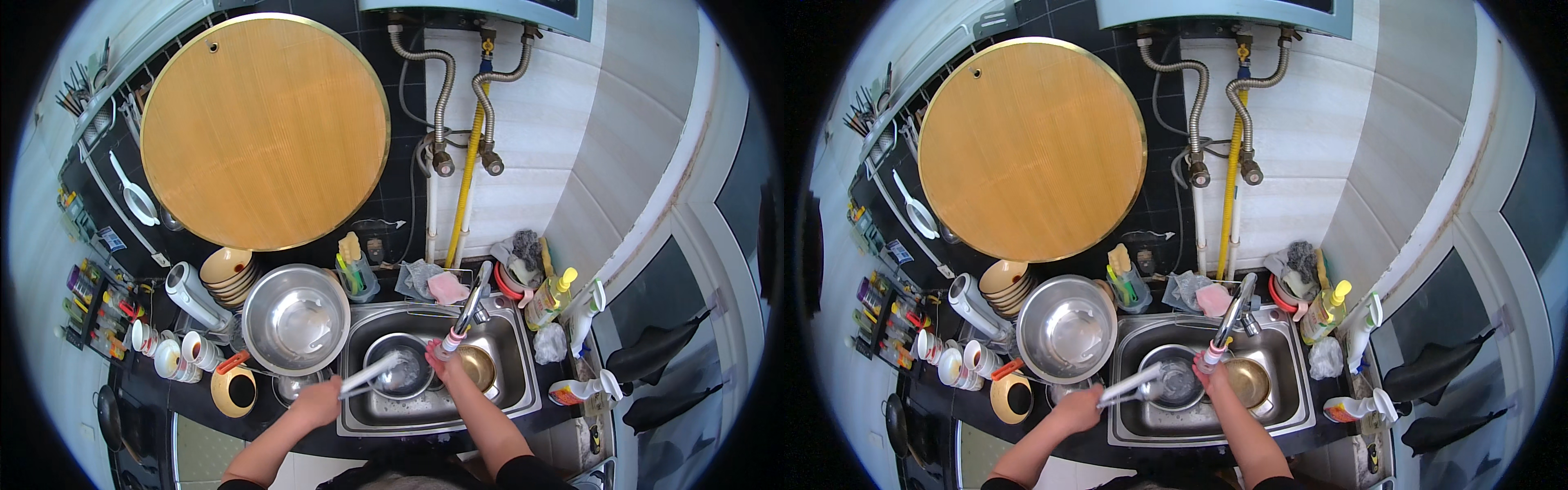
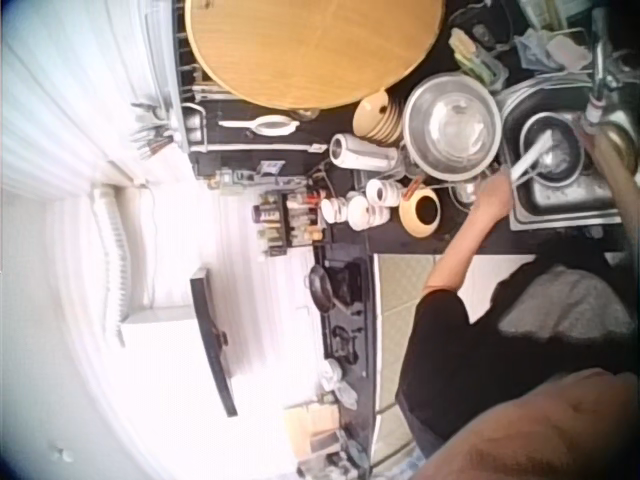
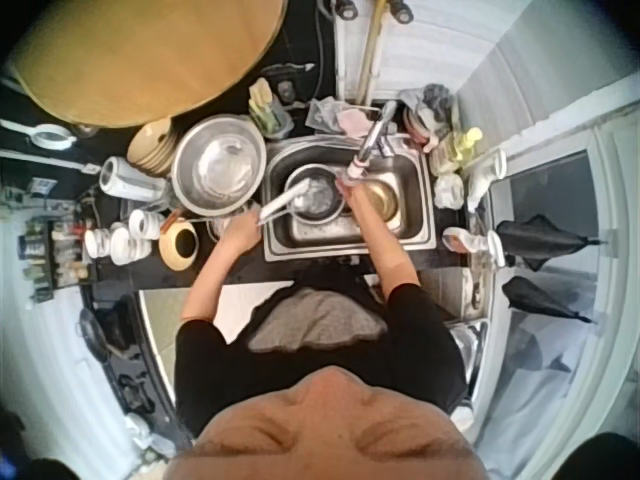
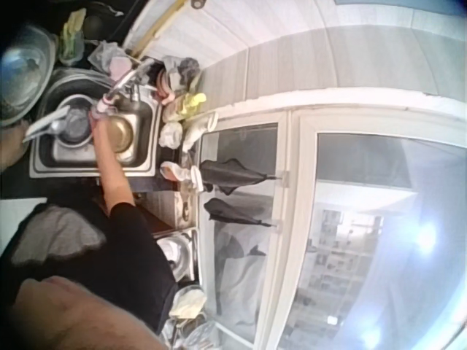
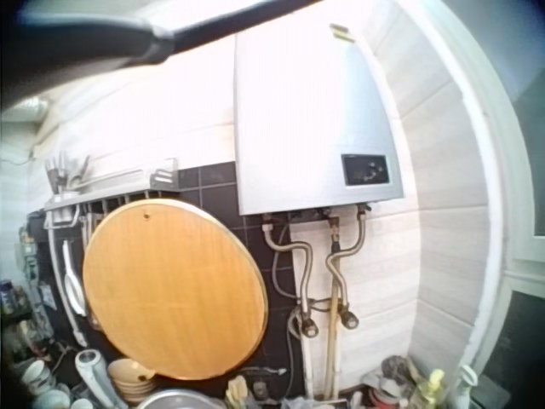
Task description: The person washes a metal bowl, a white plate, a small metal bowl, and a bundle of chopsticks in a kitchen sink. They use a pink sponge to scrub the items and rinse them under running water from the faucet.
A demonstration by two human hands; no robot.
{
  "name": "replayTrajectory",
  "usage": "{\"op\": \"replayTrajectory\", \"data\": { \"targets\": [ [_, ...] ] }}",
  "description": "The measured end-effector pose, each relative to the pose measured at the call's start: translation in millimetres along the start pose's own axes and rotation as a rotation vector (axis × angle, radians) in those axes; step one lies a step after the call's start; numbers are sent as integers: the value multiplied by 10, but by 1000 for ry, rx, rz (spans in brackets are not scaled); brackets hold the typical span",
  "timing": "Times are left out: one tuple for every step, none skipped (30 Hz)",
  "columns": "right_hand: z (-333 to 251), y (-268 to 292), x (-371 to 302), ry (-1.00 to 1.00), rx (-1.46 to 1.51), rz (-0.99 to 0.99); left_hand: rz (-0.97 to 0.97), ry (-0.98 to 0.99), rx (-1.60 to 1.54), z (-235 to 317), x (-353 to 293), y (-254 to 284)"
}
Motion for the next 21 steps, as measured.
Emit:
{"op": "replayTrajectory", "data": {
  "targets": [
    [7, -45, 37, -19, 25, -7, -37, -23, 10, -33, 9, -141],
    [16, -60, 66, -37, 51, -11, -75, -47, 21, -65, 44, -287],
    [25, -60, 86, -45, 51, -48, -108, -35, 15, -35, 99, -392],
    [38, -54, 100, -52, 52, -85, -141, -22, 10, 26, 167, -508],
    [53, -41, 118, -59, 53, -121, -154, -41, -1, 63, 293, -647],
    [102, 11, 172, -38, -53, -101, -129, -48, -19, 82, 433, -786],
    [152, 85, 221, -13, -160, -77, -106, -59, -37, 108, 589, -928],
    [192, 106, 240, 16, -278, -63, -67, -46, -69, 92, 715, -1045],
    [169, 193, 227, 98, -401, -7, -45, -40, -99, 108, 896, -1184],
    [157, 294, 215, 48, -388, 42, -26, -33, -131, 177, 1016, -1270],
    [131, 397, 202, -2, -374, 90, -8, -35, -138, 259, 1109, -1325],
    [94, 519, 175, -51, -361, 144, 7, -41, -148, 377, 1205, -1366],
    [24, 431, 79, 53, -64, -106, 23, -46, -158, 475, 1282, -1408],
    [-12, 417, -25, 10, -48, -187, 41, -70, -168, 546, 1362, -1466],
    [-84, 368, -156, -33, -31, -271, 62, -91, -178, 609, 1443, -1523],
    [-156, 290, -302, -78, -13, -355, 82, -111, -187, 667, 1503, -1569],
    [-232, 160, -472, -94, -47, -369, 132, -141, -215, 718, 1526, -1590],
    [-181, 208, -434, -115, -27, -374, 161, -187, -234, 789, 1549, -1617],
    [-152, 228, -392, -54, -67, -344, 190, -229, -250, 828, 1566, -1637],
    [-139, 243, -352, 5, -109, -315, 220, -269, -267, 861, 1581, -1664],
    [-134, 229, -316, 31, -89, -275, 215, -273, -231, 868, 1605, -1688]
  ]
}}
Point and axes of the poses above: each hand's wrist, its own x-axis towards the middle knuckle, its own y-axis out of the back of the hand, z = x × y, the point moved 4 cm from there along x, towards the middle knuckle, and after that the axes turned 10 degrees about -x, right-handed, at the moved point
